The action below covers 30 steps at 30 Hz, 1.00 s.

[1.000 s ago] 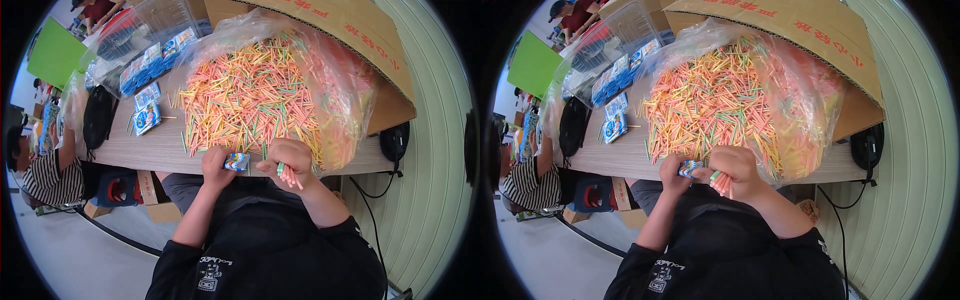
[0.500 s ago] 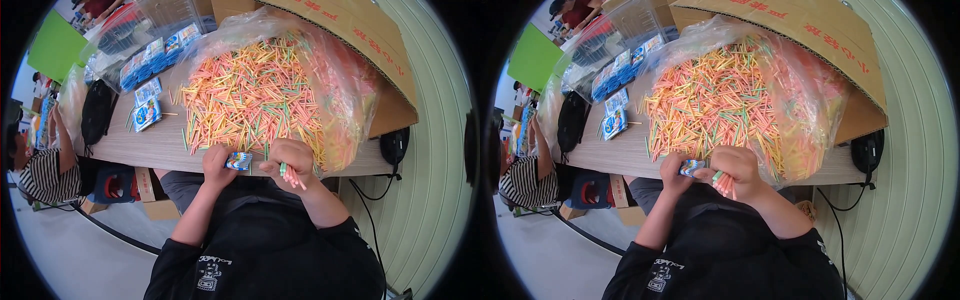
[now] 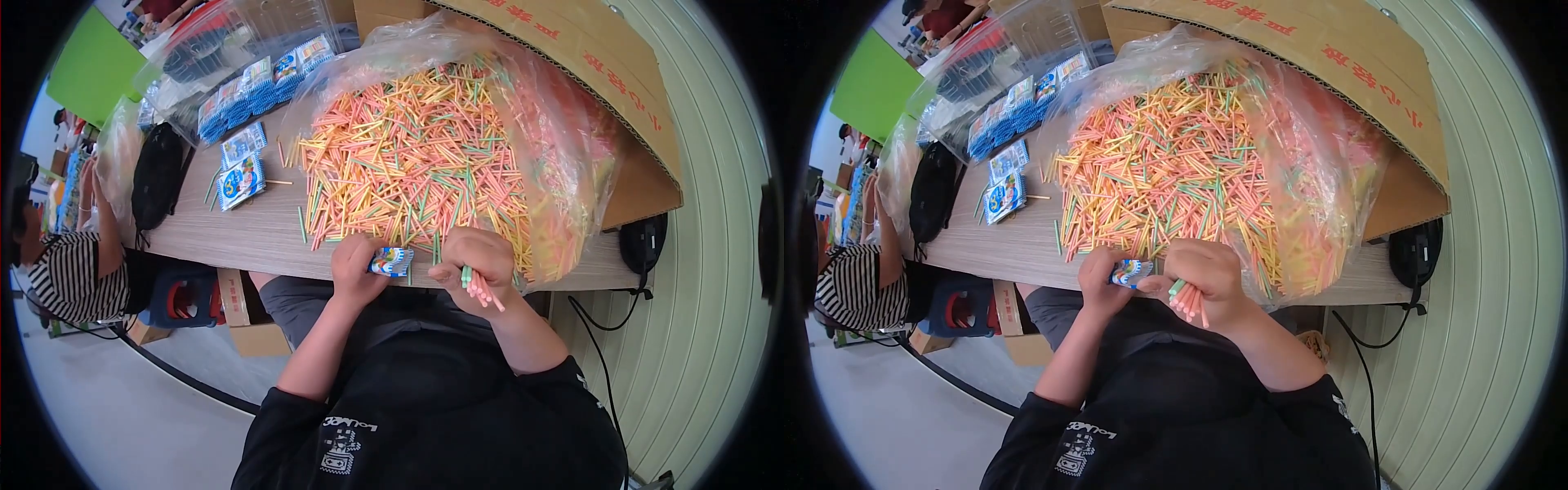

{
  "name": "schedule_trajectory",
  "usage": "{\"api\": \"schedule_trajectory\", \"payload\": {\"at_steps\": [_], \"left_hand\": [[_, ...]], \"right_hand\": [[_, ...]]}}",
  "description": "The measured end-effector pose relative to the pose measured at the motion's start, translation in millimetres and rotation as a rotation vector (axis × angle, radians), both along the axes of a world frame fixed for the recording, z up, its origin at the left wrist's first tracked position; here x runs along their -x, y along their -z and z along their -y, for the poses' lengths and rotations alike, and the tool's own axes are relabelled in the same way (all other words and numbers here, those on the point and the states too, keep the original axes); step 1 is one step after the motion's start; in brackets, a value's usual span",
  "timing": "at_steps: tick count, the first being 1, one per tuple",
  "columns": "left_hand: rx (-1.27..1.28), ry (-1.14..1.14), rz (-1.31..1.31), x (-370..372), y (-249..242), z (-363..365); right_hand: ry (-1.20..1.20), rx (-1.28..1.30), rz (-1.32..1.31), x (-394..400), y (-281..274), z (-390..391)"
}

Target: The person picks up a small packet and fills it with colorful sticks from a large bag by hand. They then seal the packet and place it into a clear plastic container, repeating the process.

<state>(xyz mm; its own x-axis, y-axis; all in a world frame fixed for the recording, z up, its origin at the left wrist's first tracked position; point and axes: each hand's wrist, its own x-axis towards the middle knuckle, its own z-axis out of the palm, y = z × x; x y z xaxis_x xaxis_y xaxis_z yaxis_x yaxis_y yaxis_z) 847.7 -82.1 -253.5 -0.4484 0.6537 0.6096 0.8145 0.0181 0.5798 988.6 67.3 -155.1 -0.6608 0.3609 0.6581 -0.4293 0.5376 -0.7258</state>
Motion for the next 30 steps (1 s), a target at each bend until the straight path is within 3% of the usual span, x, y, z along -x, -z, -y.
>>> {"api": "schedule_trajectory", "payload": {"at_steps": [8, 12, 15, 19, 23, 30], "left_hand": [[0.002, -0.003, 0.002, 0, 0, -1], [0.012, -0.014, 0.027, 0, 0, 0], [0.024, -0.032, 0.048, 0, -3, 1], [0.026, -0.014, 0.059, 0, -4, 0], [0.03, 0.013, 0.039, 0, -5, 0], [0.027, 0.018, 0.008, 0, -1, 0]], "right_hand": [[0.01, -0.016, -0.003, -2, 1, 0], [0.069, -0.105, 0.197, -7, -2, -4], [0.075, -0.354, 0.519, -9, 1, -9], [0.01, -0.5, 0.755, -10, 4, -10], [0.018, -0.552, 0.897, -6, 11, -13], [0.051, -0.633, 0.903, -2, 11, -15]]}}
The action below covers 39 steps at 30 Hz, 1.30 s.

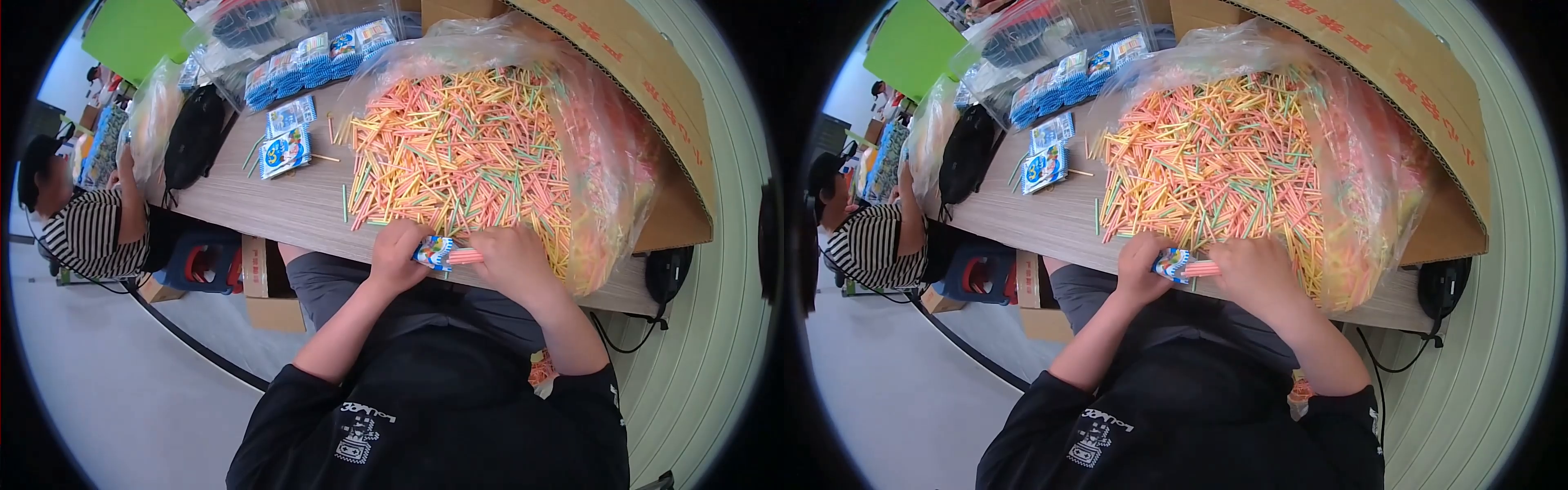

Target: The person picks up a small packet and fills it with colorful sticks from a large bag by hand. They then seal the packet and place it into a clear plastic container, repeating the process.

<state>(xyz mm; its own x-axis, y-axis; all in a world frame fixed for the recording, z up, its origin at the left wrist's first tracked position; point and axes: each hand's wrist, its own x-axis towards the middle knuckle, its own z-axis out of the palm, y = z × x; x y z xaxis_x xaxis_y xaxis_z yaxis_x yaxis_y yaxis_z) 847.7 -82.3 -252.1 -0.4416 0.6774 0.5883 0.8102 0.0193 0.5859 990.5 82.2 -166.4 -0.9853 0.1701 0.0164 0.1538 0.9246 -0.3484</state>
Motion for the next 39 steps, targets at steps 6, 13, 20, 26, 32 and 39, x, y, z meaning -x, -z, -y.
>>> {"api": "schedule_trajectory", "payload": {"at_steps": [6, 13, 20, 26, 32, 39], "left_hand": [[0.02, 0.018, -0.064, -1, 1, 0], [0.08, -0.062, -0.055, -4, 2, -4], [0.094, -0.094, 0.023, -5, 1, -4], [-0.022, -0.148, 0.259, -6, 4, 1], [-0.17, -0.141, 0.166, -11, 4, 0], [-0.153, 0.084, 0.605, -18, 8, 32]], "right_hand": [[0.012, -0.266, 0.008, 2, -1, 4], [0.007, -0.518, -0.072, 14, -11, 29], [-0.008, -0.073, -0.06, 22, -12, 25], [0.093, 0.82, -0.16, 20, -25, 28], [0.184, 0.495, -0.579, 23, 30, 64], [0.084, 0.458, -0.638, 9, 40, 57]]}}
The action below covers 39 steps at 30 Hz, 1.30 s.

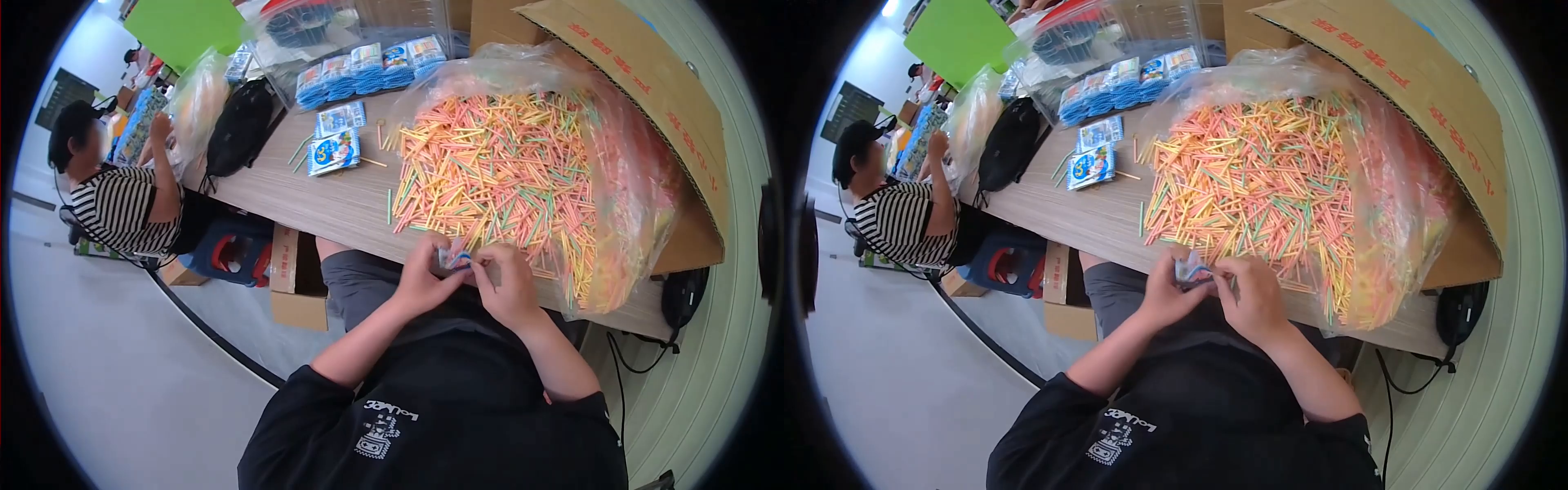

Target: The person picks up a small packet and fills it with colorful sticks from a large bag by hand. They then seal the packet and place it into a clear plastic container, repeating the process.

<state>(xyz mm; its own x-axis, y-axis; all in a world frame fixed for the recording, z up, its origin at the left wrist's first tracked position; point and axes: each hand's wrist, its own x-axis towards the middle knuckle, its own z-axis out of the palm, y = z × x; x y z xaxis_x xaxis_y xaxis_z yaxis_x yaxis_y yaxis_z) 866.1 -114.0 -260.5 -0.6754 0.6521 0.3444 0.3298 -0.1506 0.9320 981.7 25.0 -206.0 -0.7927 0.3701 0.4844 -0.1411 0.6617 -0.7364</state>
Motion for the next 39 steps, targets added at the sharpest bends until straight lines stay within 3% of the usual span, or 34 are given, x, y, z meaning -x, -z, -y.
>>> {"api": "schedule_trajectory", "payload": {"at_steps": [2, 5, 9, 17, 26, 29, 37, 39], "left_hand": [[-0.027, 0.122, 0.13, 6, -8, 1], [0.112, 0.195, -0.067, 17, -32, 3], [0.052, 0.272, 0.026, 16, -37, 3], [0.083, 0.227, -0.167, 15, -36, 6], [0.094, 0.186, -0.189, 15, -41, 3], [0.085, 0.14, -0.064, 14, -44, -1], [0.106, 0.153, -0.32, 16, -48, -3], [0.096, 0.157, -0.273, 14, -47, -2]], "right_hand": [[-0.032, 0.012, -0.024, -1, 11, -5], [-0.013, -0.015, -0.081, -4, 26, -4], [0.012, -0.003, -0.099, -7, 27, -2], [0.053, 0.057, -0.043, -12, 38, -1], [0.065, 0.07, -0.053, -11, 34, 1], [0.076, 0.066, -0.063, -10, 31, 1], [0.095, 0.069, -0.054, -9, 42, 1], [0.096, 0.098, -0.069, -9, 42, 3]]}}
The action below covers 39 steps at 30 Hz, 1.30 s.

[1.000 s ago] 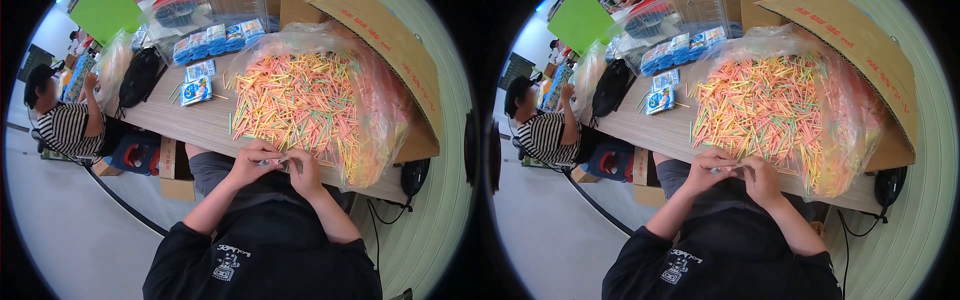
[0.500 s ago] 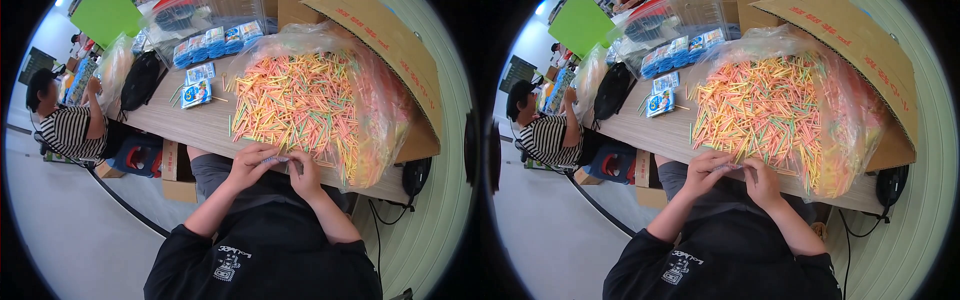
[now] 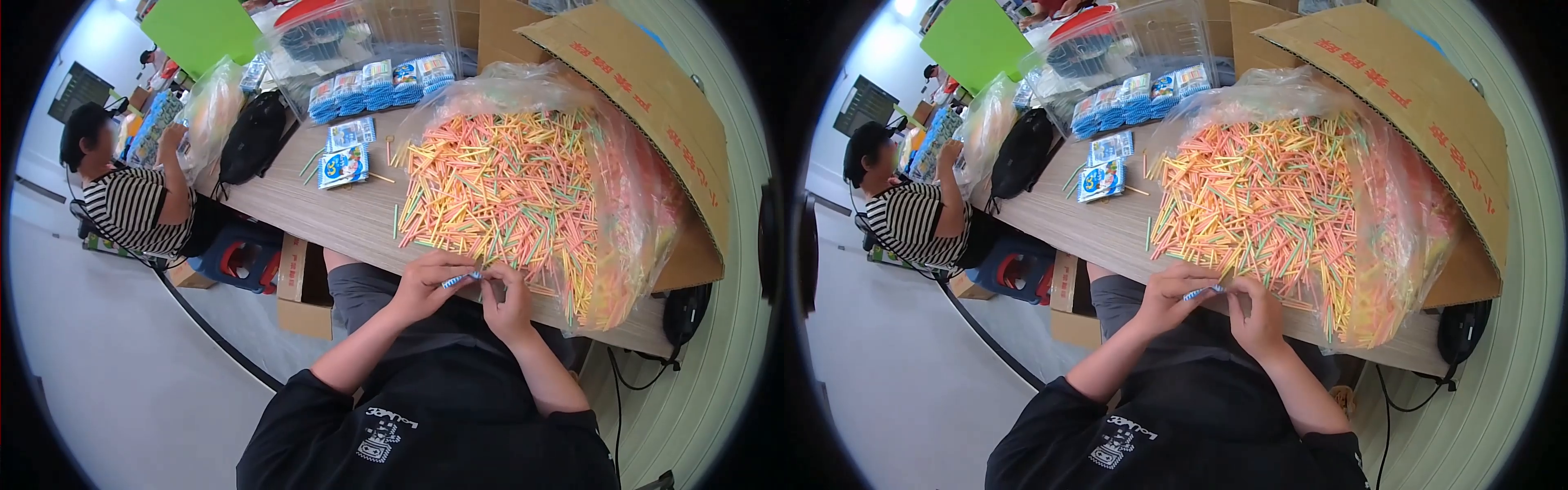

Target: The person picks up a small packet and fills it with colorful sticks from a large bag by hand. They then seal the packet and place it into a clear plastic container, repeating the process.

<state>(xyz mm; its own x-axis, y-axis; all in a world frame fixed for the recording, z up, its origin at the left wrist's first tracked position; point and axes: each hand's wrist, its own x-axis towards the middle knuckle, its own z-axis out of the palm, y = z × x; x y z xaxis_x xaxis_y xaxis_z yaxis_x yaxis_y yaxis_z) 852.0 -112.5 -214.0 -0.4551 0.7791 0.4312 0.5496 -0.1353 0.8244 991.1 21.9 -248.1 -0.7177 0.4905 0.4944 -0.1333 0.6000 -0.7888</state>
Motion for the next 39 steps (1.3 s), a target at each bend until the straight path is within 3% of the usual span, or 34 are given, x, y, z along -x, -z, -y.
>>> {"api": "schedule_trajectory", "payload": {"at_steps": [6, 11, 15, 19, 23, 27, 31, 33, 35, 37, 39], "left_hand": [[0.018, -0.025, 0.176, -1, -2, -2], [-0.006, 0.013, 0.153, 3, -10, -5], [0.078, -0.005, 0.04, 3, -22, -3], [0.142, 0.029, -0.081, 17, -45, -5], [0.059, -0.134, -0.332, 65, -94, -10], [0.196, -0.338, -0.36, 157, -136, -32], [0.396, -0.447, -0.516, 239, -154, -77], [0.468, -0.476, -0.56, 266, -152, -99], [0.334, -0.503, -0.832, 290, -137, -125], [0.257, -0.507, -0.972, 309, -108, -141], [0.374, -0.452, -1.053, 321, -71, -150]], "right_hand": [[-0.013, -0.032, 0.012, 2, -10, -1], [-0.058, 0.066, 0.12, -2, 2, -2], [-0.004, -0.027, -0.003, -2, 5, -1], [-0.045, 0.045, 0.039, -5, 10, -1], [-0.035, 0.024, 0.035, -1, 1, -2], [-0.057, -0.188, 0.126, -4, -8, -1], [-0.06, -0.191, 0.092, -3, -8, 2], [-0.046, -0.2, 0.086, -3, -9, 2], [-0.031, -0.212, 0.081, -4, -10, 2], [-0.027, -0.205, 0.08, -3, -9, 2], [-0.042, -0.194, 0.089, -6, -9, 2]]}}
